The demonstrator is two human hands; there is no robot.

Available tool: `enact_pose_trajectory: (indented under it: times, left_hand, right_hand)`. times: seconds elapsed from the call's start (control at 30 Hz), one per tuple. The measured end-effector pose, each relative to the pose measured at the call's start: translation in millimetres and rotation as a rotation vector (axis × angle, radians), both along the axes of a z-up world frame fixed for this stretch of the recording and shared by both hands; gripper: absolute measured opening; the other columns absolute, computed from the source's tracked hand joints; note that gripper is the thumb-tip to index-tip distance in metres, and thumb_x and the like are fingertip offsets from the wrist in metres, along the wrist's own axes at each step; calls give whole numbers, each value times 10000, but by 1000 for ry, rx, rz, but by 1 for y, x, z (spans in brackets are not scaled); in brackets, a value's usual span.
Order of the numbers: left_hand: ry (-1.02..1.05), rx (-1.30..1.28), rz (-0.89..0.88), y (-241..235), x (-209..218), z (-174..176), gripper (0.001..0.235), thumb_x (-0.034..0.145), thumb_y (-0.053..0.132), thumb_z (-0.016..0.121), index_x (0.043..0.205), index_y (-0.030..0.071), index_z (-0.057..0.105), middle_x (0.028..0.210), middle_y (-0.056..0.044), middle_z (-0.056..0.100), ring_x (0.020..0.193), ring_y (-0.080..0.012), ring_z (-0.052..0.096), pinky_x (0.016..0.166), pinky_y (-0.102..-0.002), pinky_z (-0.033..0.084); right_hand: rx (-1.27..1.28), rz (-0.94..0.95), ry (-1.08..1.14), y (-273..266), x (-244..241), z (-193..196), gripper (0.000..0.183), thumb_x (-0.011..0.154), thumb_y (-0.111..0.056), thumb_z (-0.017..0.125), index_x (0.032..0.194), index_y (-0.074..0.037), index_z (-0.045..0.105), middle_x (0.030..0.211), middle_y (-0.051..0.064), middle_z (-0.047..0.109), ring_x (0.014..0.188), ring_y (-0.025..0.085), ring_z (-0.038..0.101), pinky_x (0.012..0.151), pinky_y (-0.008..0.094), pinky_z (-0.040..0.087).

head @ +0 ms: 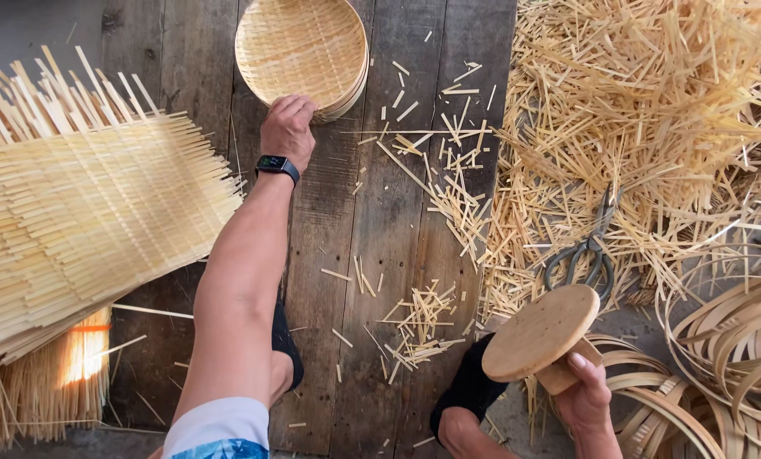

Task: The person repeatedly places a circular wooden template on a flat woven bamboo mat, wraps a flexible bamboo ring around the perimeter, trims the excess mat with shears, and stacks the finished circular bases.

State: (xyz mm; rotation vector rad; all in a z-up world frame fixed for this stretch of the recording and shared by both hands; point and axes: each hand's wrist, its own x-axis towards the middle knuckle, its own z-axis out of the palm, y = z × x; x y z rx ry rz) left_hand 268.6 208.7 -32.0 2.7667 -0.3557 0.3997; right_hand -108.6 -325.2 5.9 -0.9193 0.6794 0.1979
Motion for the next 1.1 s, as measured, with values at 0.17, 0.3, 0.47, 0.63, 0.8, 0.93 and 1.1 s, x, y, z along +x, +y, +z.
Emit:
enact_pose_trajectory:
  times: [0.17, 0.3, 0.47, 0.63, 0.8, 0.93, 1.1]
  left_hand:
    - [43, -7, 3, 7, -2, -21, 337, 869, -107, 601, 1127, 50, 749, 1240, -127, 733, 1234, -310, 637, 1118, -399, 462]
    - [76, -14, -10, 12, 1, -26, 356, 861, -100, 606, 1144, 60, 750, 1258, -139, 719, 1243, -313, 627, 1152, -449, 409]
    - [-62, 80, 61, -11, -11, -14, 457, 874, 114, 712, 1311, -10, 658, 1353, -246, 627, 1282, -384, 567, 1129, -520, 342]
    - [639, -536, 48, -113, -150, -8, 545, 943, 557, 649, 1244, 117, 762, 1438, -181, 614, 1409, -306, 548, 1149, -429, 437]
    - [994, -1518, 520, -160, -252, -32, 590, 947, 561, 644, 1297, 89, 684, 1277, -116, 697, 1144, -206, 659, 953, -387, 506]
    - [704, -1193, 437, -130, -250, -33, 479, 971, 467, 677, 1203, 52, 737, 1106, -108, 802, 1003, -225, 749, 880, -301, 551]
    - [417, -61, 129, -8, -236, 20, 510, 815, 200, 753, 1292, 52, 656, 1161, -169, 703, 1128, -373, 618, 973, -467, 485]
  right_hand:
    - [-12, 31, 21, 3, 2, 2, 666, 864, -255, 660, 1415, 81, 493, 1235, 176, 657, 1109, 292, 653, 971, 470, 512]
    - [-10, 47, -12, 10, 8, -4, 664, 872, -251, 668, 1416, 87, 495, 1244, 181, 653, 1129, 296, 646, 996, 464, 507]
    - [201, 105, -83, 30, 20, -14, 664, 881, -262, 695, 1419, 75, 500, 1226, 222, 652, 1103, 348, 651, 953, 522, 531]
    - [295, 77, -35, 74, 50, -9, 743, 860, -424, 603, 1452, 6, 474, 1339, 198, 627, 1181, 348, 637, 990, 504, 518]
    - [129, 266, 109, 115, 92, -5, 742, 932, -579, 404, 1471, -72, 457, 1370, 143, 613, 1225, 279, 627, 1003, 478, 513]
    - [-32, 372, 31, 133, 98, -8, 527, 1041, -401, 461, 1355, 10, 562, 1258, 148, 662, 1117, 255, 644, 952, 444, 555]
    - [-186, 408, 79, 142, 77, -21, 328, 1049, -281, 523, 1202, -5, 613, 1106, 91, 700, 969, 215, 681, 824, 417, 580]
